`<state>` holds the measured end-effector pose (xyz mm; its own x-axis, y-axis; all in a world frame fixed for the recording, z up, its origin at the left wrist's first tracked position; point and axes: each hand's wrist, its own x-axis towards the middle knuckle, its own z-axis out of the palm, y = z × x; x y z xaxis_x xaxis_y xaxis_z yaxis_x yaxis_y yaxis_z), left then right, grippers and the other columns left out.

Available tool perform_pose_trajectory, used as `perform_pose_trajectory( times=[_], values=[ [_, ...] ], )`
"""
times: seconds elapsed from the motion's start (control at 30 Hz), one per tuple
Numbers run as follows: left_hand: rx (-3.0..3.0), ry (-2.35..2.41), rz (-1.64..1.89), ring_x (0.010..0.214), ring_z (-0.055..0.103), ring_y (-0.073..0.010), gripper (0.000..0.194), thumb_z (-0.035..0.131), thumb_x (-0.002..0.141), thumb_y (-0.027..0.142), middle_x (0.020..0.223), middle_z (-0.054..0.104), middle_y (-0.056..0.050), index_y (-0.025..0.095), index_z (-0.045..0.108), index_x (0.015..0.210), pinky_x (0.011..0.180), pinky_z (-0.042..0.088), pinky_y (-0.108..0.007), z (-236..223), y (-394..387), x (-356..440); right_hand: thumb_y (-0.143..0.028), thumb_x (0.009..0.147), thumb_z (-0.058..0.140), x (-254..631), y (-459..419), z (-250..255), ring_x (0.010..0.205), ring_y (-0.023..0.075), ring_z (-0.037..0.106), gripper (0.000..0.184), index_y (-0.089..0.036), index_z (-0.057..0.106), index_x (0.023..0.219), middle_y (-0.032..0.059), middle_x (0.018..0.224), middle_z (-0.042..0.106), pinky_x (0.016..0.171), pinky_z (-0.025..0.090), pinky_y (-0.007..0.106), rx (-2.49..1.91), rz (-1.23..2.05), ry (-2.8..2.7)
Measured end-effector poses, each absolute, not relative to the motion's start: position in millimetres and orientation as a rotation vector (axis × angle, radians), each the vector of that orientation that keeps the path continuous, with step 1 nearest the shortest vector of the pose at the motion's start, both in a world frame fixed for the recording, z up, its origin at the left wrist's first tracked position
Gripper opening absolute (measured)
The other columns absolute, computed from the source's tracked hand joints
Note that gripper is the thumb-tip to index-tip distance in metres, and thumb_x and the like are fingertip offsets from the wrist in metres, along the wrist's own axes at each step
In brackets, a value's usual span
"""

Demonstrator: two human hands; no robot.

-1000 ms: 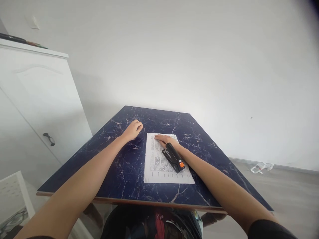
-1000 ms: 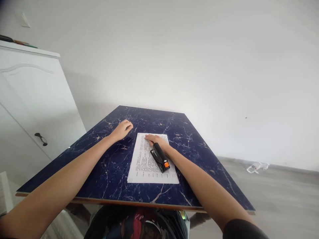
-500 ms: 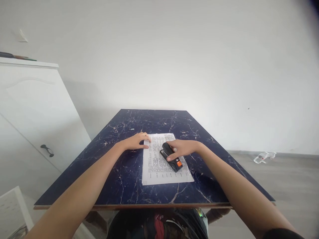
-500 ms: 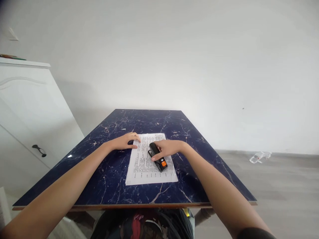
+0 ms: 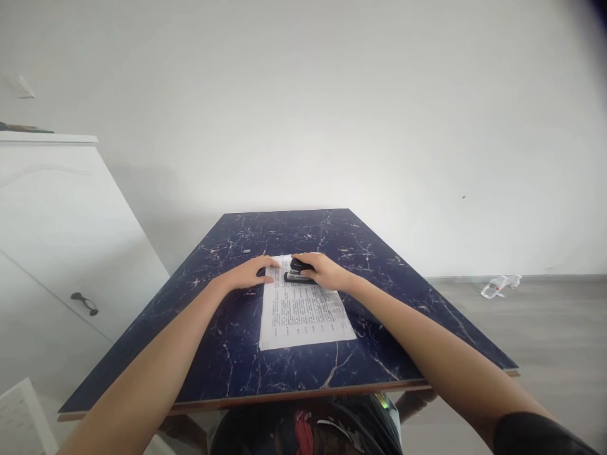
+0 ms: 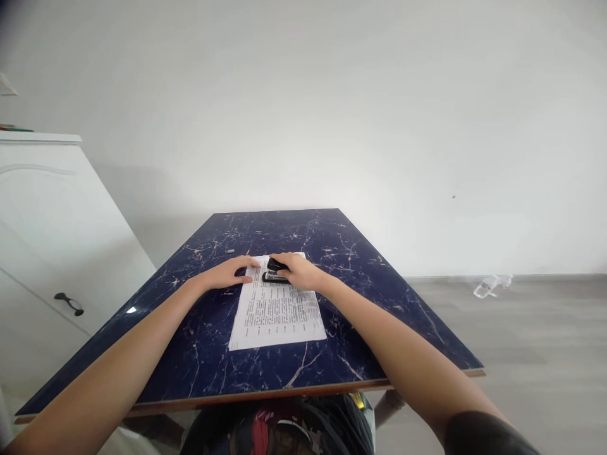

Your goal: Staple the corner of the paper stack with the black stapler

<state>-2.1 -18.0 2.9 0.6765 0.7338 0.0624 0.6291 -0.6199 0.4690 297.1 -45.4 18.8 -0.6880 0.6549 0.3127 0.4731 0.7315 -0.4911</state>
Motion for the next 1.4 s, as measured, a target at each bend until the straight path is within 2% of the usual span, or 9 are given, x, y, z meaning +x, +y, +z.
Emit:
perform_pose_trajectory(
  times=[0.17, 0.3, 0.4, 0.53, 0.73, 1.1, 1.2, 1.27, 1.4],
  values=[
    [2.498, 1.020, 0.360, 0.131, 0.051, -0.0323, 0.055, 0.065, 0.086, 0.058, 0.143, 0.055, -0.010, 0.035, 0.060, 0.135, 0.107, 0.041, -0.047, 4.5, -20.4, 2.2, -0.032, 0.097, 0.055, 289.0, -33.7, 11.4, 0.104, 0.0269, 0.063, 0.049, -0.022, 0.053, 0.145, 0.0134, 0.122, 0.063, 0.092, 0.051, 0.044, -0.806, 0.513, -2.472],
    [2.528, 0.989, 0.305, 0.131, 0.049, -0.0328, 0.049, 0.062, 0.088, 0.059, 0.140, 0.056, -0.009, 0.036, 0.063, 0.131, 0.106, 0.042, -0.048, 10.3, -25.2, 6.4, -0.031, 0.096, 0.049, 305.6, -30.8, 15.7, 0.118, 0.0257, 0.061, 0.043, -0.025, 0.062, 0.137, 0.0080, 0.134, 0.064, 0.102, 0.049, 0.042, -0.837, 0.905, -2.299],
    [2.537, 0.986, 0.296, 0.131, 0.049, -0.0323, 0.047, 0.061, 0.089, 0.058, 0.141, 0.055, -0.009, 0.036, 0.063, 0.131, 0.106, 0.041, -0.048, 11.6, -25.5, 6.8, -0.018, 0.086, 0.041, 318.8, -29.0, 13.1, 0.118, 0.0253, 0.062, 0.051, -0.021, 0.069, 0.129, 0.0052, 0.129, 0.069, 0.103, 0.049, 0.041, -0.907, 1.241, -2.125],
    [2.545, 0.970, 0.293, 0.129, 0.049, -0.0331, 0.049, 0.062, 0.090, 0.057, 0.140, 0.054, -0.011, 0.032, 0.063, 0.132, 0.106, 0.040, -0.049, 9.6, -22.5, 6.1, -0.015, 0.071, 0.042, 324.1, -25.0, 5.4, 0.117, 0.0267, 0.063, 0.057, -0.019, 0.076, 0.116, 0.0038, 0.124, 0.072, 0.105, 0.048, 0.039, -0.861, 1.513, -1.911],
    [2.542, 0.942, 0.322, 0.128, 0.050, -0.0324, 0.048, 0.064, 0.089, 0.057, 0.138, 0.055, -0.010, 0.032, 0.064, 0.130, 0.105, 0.040, -0.048, 7.4, -20.2, 5.7, -0.013, 0.064, 0.047, 321.9, -21.5, 3.3, 0.117, 0.0275, 0.063, 0.056, -0.018, 0.076, 0.111, 0.0056, 0.120, 0.074, 0.104, 0.048, 0.041, -0.732, 1.713, -1.773],
    [2.513, 0.979, 0.330, 0.126, 0.051, -0.0328, 0.050, 0.066, 0.087, 0.056, 0.137, 0.055, -0.011, 0.031, 0.064, 0.131, 0.103, 0.042, -0.046, 7.2, -21.1, 5.6, -0.012, 0.071, 0.048, 319.0, -24.9, 4.3, 0.113, 0.0261, 0.065, 0.051, -0.019, 0.073, 0.116, 0.0072, 0.118, 0.073, 0.104, 0.047, 0.043, -0.723, 1.606, -1.853],
    [2.521, 0.978, 0.339, 0.125, 0.052, -0.0328, 0.050, 0.067, 0.087, 0.057, 0.136, 0.056, -0.011, 0.030, 0.066, 0.130, 0.103, 0.043, -0.045, 7.5, -21.3, 5.8, -0.020, 0.082, 0.045, 314.7, -25.4, -0.2, 0.109, 0.0244, 0.065, 0.040, -0.018, 0.073, 0.111, 0.0070, 0.115, 0.073, 0.099, 0.048, 0.039, -0.722, 1.405, -1.916],
    [2.520, 0.972, 0.339, 0.125, 0.052, -0.0326, 0.050, 0.066, 0.087, 0.057, 0.136, 0.056, -0.011, 0.030, 0.066, 0.130, 0.103, 0.043, -0.044, 7.6, -21.4, 5.9, -0.029, 0.089, 0.050, 311.6, -26.0, -1.6, 0.101, 0.0231, 0.065, 0.031, -0.019, 0.072, 0.108, 0.0065, 0.109, 0.073, 0.091, 0.050, 0.036, -0.761, 1.197, -2.075],
    [2.497, 0.973, 0.388, 0.127, 0.052, -0.0326, 0.051, 0.068, 0.086, 0.056, 0.137, 0.057, -0.011, 0.030, 0.065, 0.130, 0.103, 0.043, -0.045, 8.0, -20.9, 6.0, -0.037, 0.086, 0.069, 305.2, -30.3, -2.0, 0.075, 0.0187, 0.062, 0.024, -0.017, 0.071, 0.100, 0.0044, 0.088, 0.070, 0.068, 0.045, 0.029, -0.912, 0.741, -2.336]
  ],
)
